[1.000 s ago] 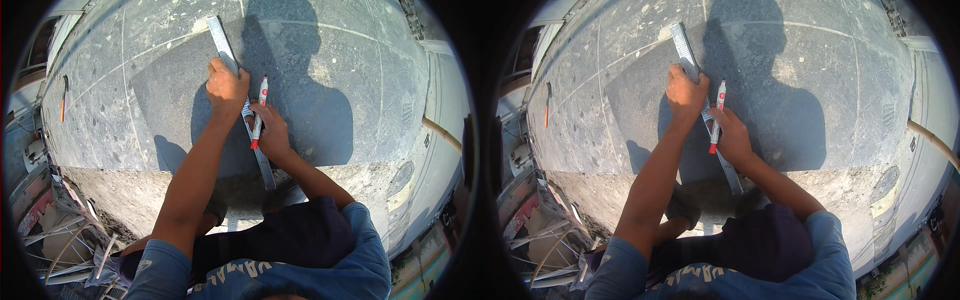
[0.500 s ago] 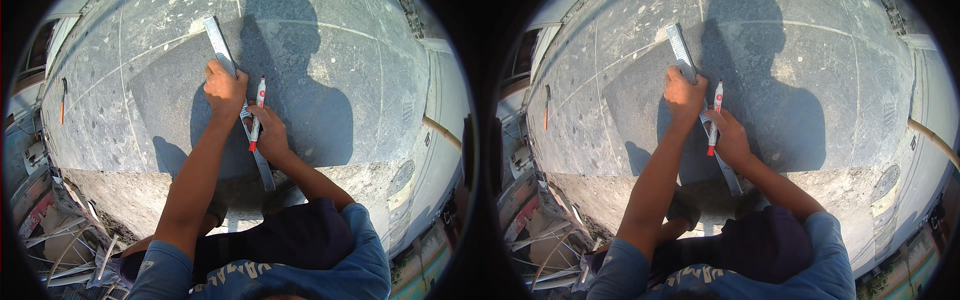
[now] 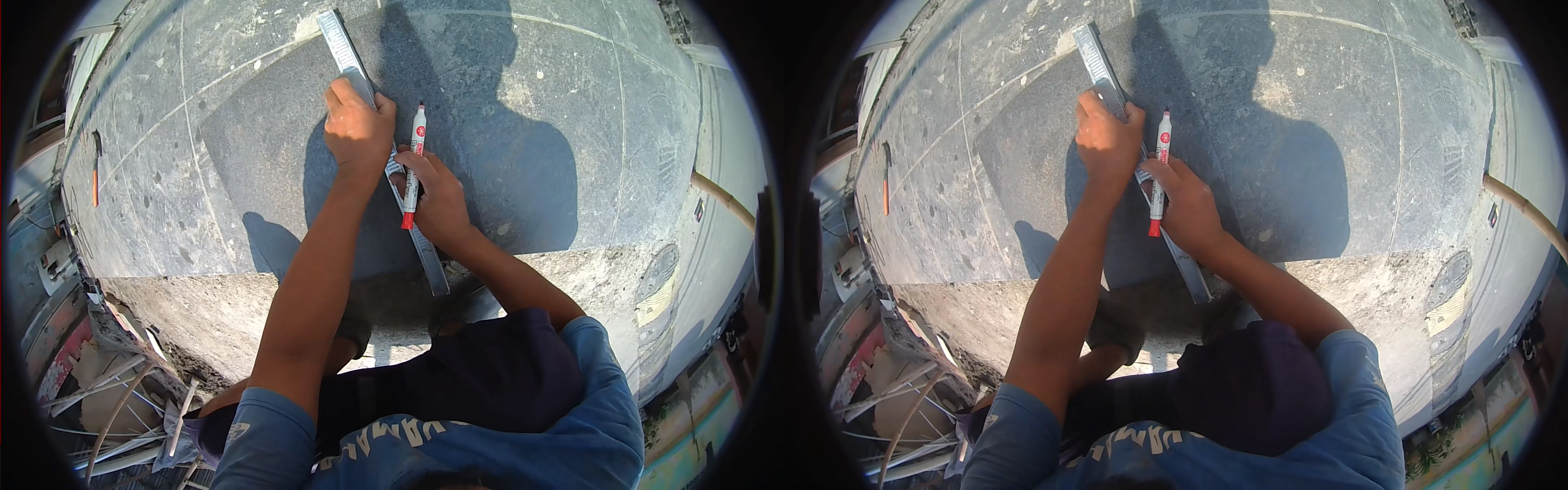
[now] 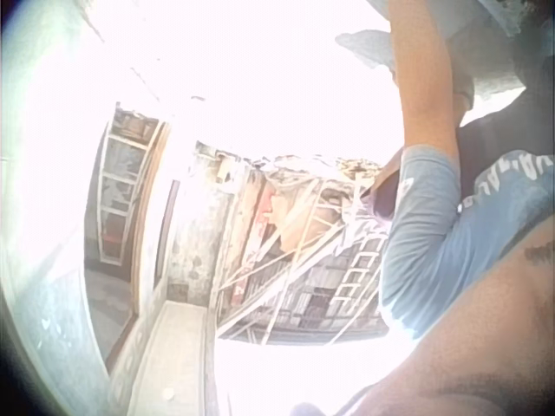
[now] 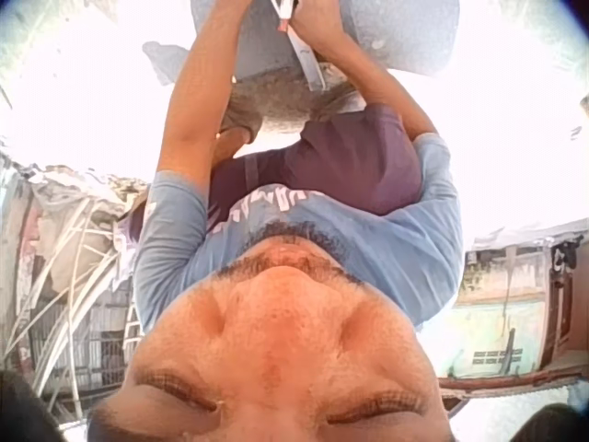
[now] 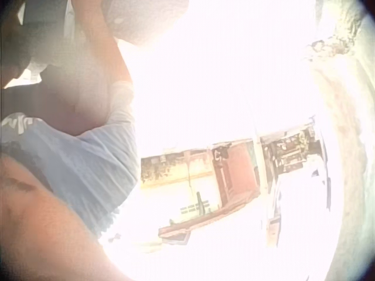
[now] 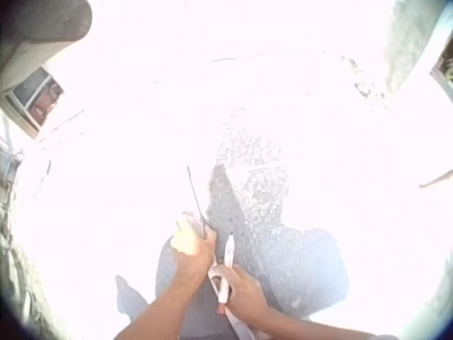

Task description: The person measures a tile with a measuring tape and marks guide lines on its surface using a metal straight edge and a marker.

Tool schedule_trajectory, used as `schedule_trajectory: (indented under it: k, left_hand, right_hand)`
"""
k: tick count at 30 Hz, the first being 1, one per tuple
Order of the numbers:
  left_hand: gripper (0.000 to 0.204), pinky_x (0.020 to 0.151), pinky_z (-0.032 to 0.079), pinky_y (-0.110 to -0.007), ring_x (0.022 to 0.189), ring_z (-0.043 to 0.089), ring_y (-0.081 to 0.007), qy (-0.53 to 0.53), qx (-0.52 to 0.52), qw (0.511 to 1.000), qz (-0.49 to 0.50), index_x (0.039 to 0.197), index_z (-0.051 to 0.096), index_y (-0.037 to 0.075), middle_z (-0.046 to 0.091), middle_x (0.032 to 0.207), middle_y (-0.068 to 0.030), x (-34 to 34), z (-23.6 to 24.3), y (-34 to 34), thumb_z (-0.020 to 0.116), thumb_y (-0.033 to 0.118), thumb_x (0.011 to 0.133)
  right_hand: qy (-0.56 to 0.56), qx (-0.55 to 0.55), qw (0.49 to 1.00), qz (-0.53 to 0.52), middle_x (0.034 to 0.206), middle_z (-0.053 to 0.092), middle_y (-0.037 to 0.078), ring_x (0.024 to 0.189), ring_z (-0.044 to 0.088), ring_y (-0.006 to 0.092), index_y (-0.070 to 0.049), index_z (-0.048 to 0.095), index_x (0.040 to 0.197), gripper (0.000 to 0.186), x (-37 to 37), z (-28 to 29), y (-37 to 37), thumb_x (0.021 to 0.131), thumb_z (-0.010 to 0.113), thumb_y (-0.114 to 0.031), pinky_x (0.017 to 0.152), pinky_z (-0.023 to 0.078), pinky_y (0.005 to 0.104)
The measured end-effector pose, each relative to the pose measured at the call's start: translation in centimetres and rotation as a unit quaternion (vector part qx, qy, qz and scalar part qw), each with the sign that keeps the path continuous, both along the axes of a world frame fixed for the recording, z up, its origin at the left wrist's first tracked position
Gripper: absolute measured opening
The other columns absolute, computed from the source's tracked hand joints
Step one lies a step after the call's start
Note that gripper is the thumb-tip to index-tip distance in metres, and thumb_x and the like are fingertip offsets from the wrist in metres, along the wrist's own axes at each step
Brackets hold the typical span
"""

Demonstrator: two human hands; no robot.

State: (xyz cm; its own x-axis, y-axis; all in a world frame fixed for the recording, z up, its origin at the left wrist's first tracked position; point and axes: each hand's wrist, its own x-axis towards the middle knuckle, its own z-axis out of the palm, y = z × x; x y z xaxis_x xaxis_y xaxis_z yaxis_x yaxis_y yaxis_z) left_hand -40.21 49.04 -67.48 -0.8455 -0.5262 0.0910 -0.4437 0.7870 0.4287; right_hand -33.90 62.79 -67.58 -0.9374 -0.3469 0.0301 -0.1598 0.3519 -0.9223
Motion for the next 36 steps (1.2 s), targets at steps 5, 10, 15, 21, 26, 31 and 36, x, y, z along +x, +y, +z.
schedule_trajectory:
  k: [5, 10, 15, 21, 26, 31, 36]
  left_hand:
    - [0.040, 0.070, 0.060, -0.046, 0.081, 0.069, -0.0401, 0.038, -0.057, 0.997, -0.027, 0.109, 0.055, -0.001, 0.059, 0.102, -0.0193, 0.0, -0.8, -0.6, 0.071, 0.022, 0.080]
    - [0.047, 0.086, 0.054, -0.050, 0.098, 0.066, -0.0439, 0.047, -0.027, 0.998, -0.024, 0.114, 0.059, -0.001, 0.062, 0.111, -0.0230, 0.1, -1.3, -0.7, 0.071, 0.029, 0.080]
    - [0.046, 0.087, 0.053, -0.050, 0.099, 0.065, -0.0432, 0.080, -0.058, 0.993, -0.058, 0.110, 0.060, -0.003, 0.063, 0.110, -0.0246, 0.3, -2.1, -1.3, 0.071, 0.029, 0.079]
    - [0.044, 0.085, 0.053, -0.050, 0.095, 0.065, -0.0418, 0.099, -0.077, 0.990, -0.059, 0.109, 0.061, -0.001, 0.063, 0.106, -0.0227, 0.2, -2.3, -1.4, 0.071, 0.029, 0.079]
    - [0.042, 0.082, 0.053, -0.050, 0.094, 0.065, -0.0409, 0.090, -0.059, 0.994, -0.035, 0.109, 0.062, 0.001, 0.063, 0.103, -0.0201, 0.6, -2.0, -0.6, 0.071, 0.029, 0.080]
    - [0.034, 0.081, 0.048, -0.051, 0.094, 0.063, -0.0363, 0.114, -0.150, 0.981, -0.041, 0.109, 0.067, 0.004, 0.064, 0.102, -0.0147, 0.8, -2.5, -0.9, 0.068, 0.025, 0.083]
    - [0.028, 0.083, 0.044, -0.049, 0.093, 0.060, -0.0347, 0.135, -0.141, 0.980, -0.036, 0.112, 0.067, 0.006, 0.064, 0.099, -0.0121, 1.1, -3.1, -1.2, 0.062, 0.015, 0.087]
  right_hand:
    - [-0.007, -0.025, 1.000, 0.014, 0.103, 0.065, 0.017, 0.088, 0.067, 0.0380, -0.010, 0.060, 0.116, 0.034, -0.9, 0.2, 0.5, 0.084, 0.071, -0.005, 0.075, 0.054, 0.0432]
    - [0.012, -0.048, 0.999, 0.008, 0.099, 0.066, 0.015, 0.085, 0.066, 0.0363, -0.011, 0.060, 0.115, 0.037, -0.2, -0.6, 1.4, 0.082, 0.076, -0.009, 0.077, 0.053, 0.0425]
    - [0.017, -0.089, 0.995, -0.047, 0.098, 0.068, 0.014, 0.082, 0.068, 0.0278, -0.009, 0.061, 0.112, 0.031, 0.1, -0.1, 2.9, 0.086, 0.077, -0.015, 0.075, 0.054, 0.0372]
    - [0.082, -0.135, 0.981, -0.111, 0.106, 0.071, 0.013, 0.088, 0.071, 0.0215, -0.006, 0.060, 0.113, 0.030, 0.3, -0.3, 6.6, 0.092, 0.074, -0.022, 0.079, 0.056, 0.0316]
    - [0.028, -0.209, 0.974, -0.082, 0.108, 0.067, 0.016, 0.089, 0.068, 0.0222, -0.005, 0.061, 0.118, 0.032, 3.2, 0.5, 7.7, 0.097, 0.067, -0.027, 0.080, 0.054, 0.0344]
    - [0.069, -0.089, 0.993, -0.020, 0.092, 0.063, 0.012, 0.081, 0.061, 0.0201, -0.003, 0.061, 0.124, 0.043, 0.4, 1.9, 7.7, 0.098, 0.063, -0.037, 0.074, 0.049, 0.0329]
    - [-0.012, -0.134, 0.990, -0.035, 0.092, 0.066, 0.010, 0.081, 0.062, 0.0168, -0.002, 0.063, 0.120, 0.036, -3.4, 2.4, 5.3, 0.098, 0.064, -0.030, 0.071, 0.049, 0.0299]
